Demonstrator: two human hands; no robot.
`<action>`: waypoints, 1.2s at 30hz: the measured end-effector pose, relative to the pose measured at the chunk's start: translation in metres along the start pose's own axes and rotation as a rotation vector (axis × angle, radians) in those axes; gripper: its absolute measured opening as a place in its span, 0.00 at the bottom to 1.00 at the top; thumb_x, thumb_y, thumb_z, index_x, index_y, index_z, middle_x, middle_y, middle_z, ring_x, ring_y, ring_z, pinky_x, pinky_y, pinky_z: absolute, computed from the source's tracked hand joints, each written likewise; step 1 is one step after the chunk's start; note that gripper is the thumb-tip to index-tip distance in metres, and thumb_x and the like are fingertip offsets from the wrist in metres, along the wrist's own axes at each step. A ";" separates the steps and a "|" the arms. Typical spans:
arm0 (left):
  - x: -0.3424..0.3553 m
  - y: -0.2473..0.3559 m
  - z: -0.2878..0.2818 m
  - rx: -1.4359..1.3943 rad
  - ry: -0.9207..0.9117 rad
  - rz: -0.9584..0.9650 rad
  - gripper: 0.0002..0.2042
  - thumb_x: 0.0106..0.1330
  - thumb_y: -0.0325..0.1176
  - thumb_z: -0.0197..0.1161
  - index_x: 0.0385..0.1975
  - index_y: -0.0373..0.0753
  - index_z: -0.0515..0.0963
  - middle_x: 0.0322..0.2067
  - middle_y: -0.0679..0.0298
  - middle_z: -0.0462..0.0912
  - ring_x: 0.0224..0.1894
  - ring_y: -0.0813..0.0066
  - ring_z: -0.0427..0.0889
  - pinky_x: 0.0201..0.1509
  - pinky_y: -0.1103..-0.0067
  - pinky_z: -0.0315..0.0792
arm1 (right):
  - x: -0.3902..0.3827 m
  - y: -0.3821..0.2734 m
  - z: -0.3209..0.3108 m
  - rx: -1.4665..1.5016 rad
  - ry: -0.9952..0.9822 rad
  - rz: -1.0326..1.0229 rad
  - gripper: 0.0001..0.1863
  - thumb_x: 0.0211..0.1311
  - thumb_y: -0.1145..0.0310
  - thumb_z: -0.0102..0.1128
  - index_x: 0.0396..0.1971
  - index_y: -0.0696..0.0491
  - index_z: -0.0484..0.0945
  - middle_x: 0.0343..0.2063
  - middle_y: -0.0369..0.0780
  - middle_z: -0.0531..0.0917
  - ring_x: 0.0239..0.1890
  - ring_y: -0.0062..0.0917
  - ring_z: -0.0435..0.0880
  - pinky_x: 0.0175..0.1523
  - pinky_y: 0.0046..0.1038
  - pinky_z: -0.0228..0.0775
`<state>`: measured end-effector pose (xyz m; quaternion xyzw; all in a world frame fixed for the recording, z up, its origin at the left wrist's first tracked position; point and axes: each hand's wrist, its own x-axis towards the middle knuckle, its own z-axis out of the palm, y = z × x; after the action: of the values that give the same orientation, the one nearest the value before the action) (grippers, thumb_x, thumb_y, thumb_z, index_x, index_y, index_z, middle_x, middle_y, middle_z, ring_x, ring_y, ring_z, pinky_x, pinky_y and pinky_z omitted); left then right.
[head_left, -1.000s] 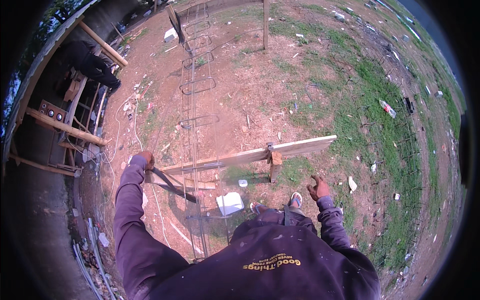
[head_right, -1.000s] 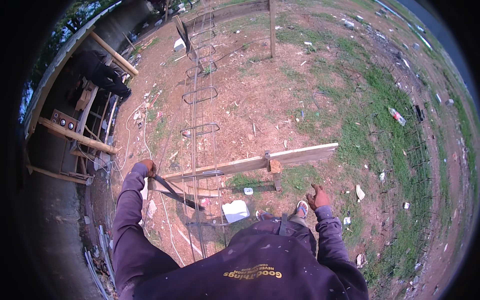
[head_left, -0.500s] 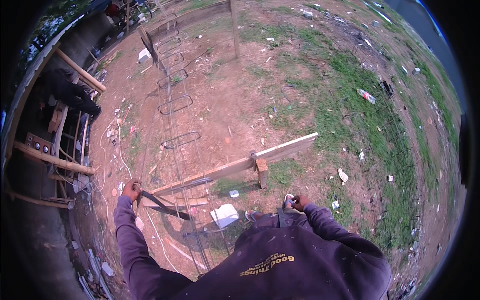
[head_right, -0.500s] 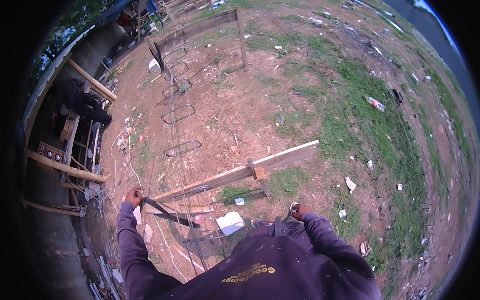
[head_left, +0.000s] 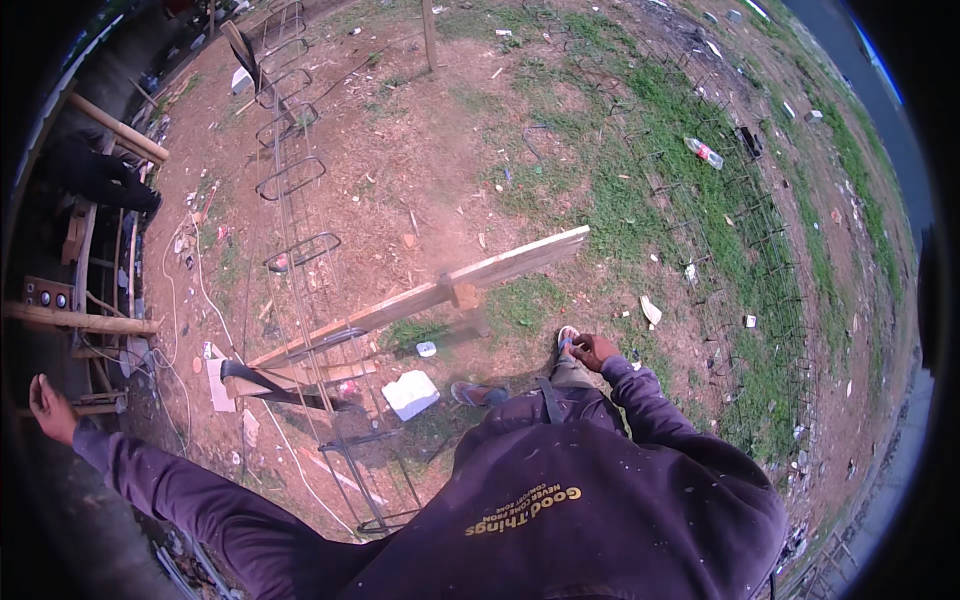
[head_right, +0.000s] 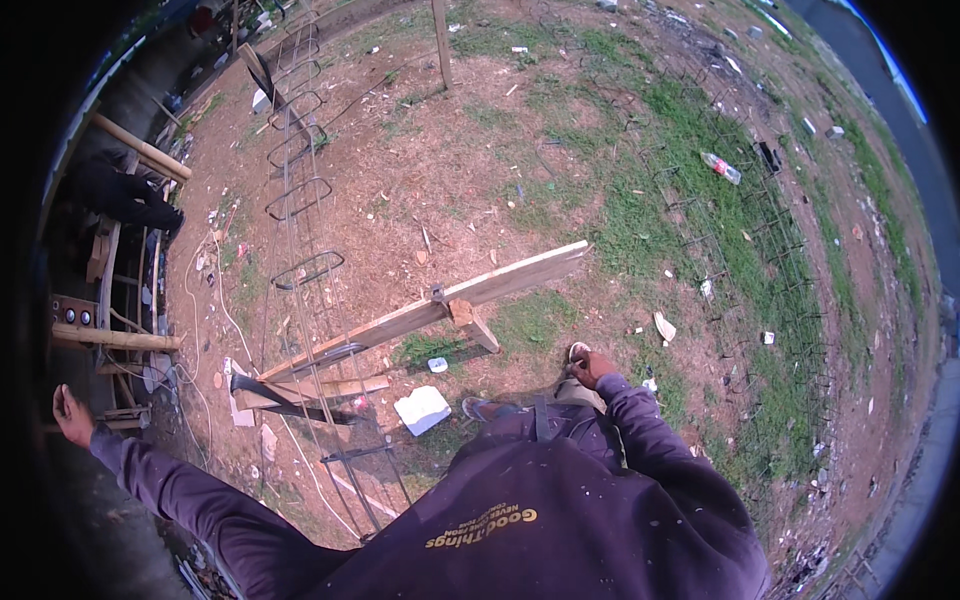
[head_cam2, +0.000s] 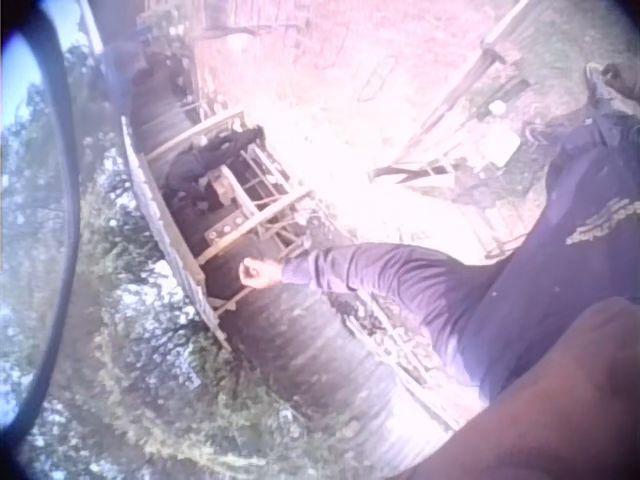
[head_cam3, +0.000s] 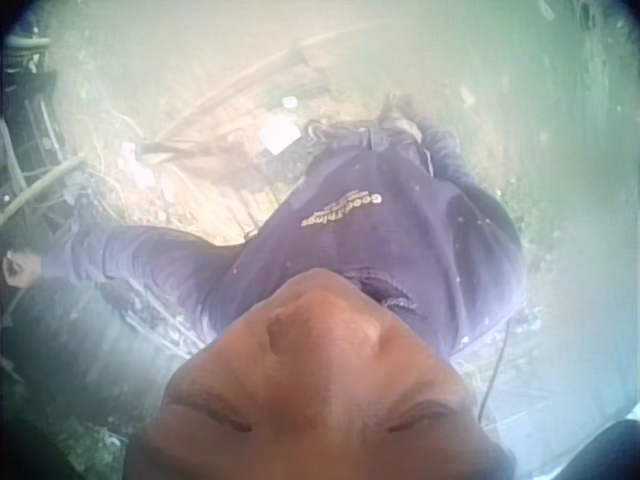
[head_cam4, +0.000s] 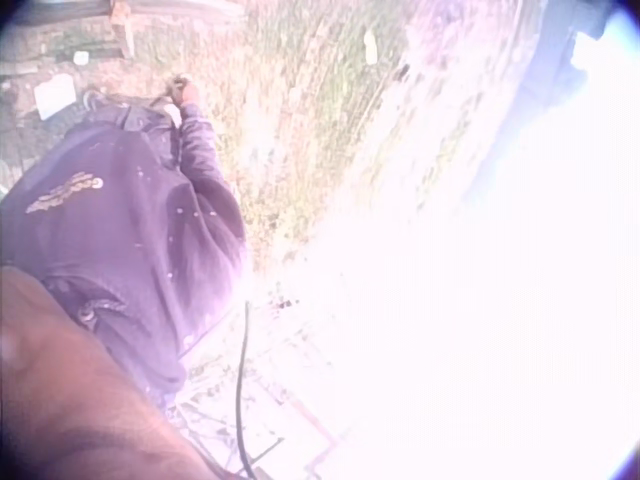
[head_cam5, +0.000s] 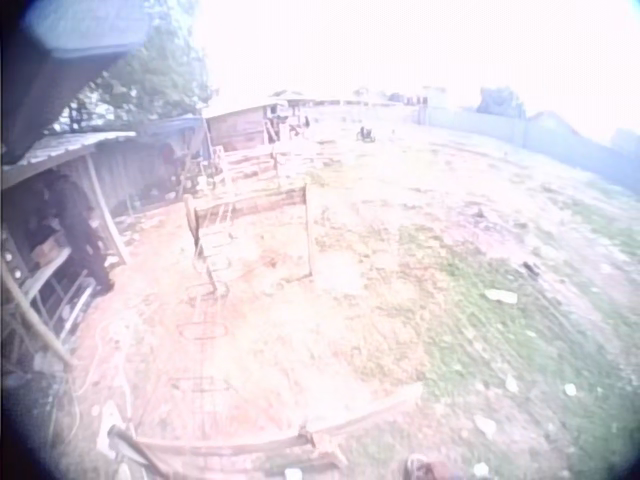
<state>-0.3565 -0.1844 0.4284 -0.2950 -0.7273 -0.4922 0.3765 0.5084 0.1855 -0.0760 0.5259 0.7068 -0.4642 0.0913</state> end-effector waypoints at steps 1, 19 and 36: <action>-0.005 0.048 0.009 0.083 0.165 -0.054 0.16 0.67 0.31 0.66 0.50 0.30 0.76 0.37 0.62 0.83 0.37 0.80 0.80 0.41 0.85 0.74 | -0.002 -0.012 -0.014 0.041 -0.041 0.006 0.28 0.61 0.47 0.58 0.52 0.55 0.79 0.40 0.48 0.86 0.43 0.38 0.85 0.50 0.38 0.76; -0.733 0.718 0.363 -0.766 -1.652 0.091 0.11 0.66 0.29 0.56 0.47 0.37 0.73 0.26 0.49 0.81 0.29 0.48 0.83 0.33 0.62 0.76 | 0.097 0.049 -0.393 1.612 0.710 -0.053 0.23 0.76 0.53 0.41 0.57 0.55 0.70 0.19 0.28 0.64 0.16 0.13 0.59 0.18 0.20 0.51; -0.653 0.809 0.624 -1.148 -1.015 -0.886 0.25 0.76 0.41 0.52 0.64 0.27 0.64 0.51 0.45 0.80 0.47 0.60 0.85 0.49 0.72 0.79 | 0.147 0.011 -0.552 0.499 -0.110 -0.551 0.25 0.76 0.52 0.43 0.44 0.58 0.81 0.16 0.28 0.66 0.20 0.14 0.61 0.27 0.22 0.55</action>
<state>0.4846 0.6389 0.1363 -0.3124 -0.4949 -0.6916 -0.4233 0.6527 0.6977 0.1318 0.2960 0.6810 -0.6570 -0.1302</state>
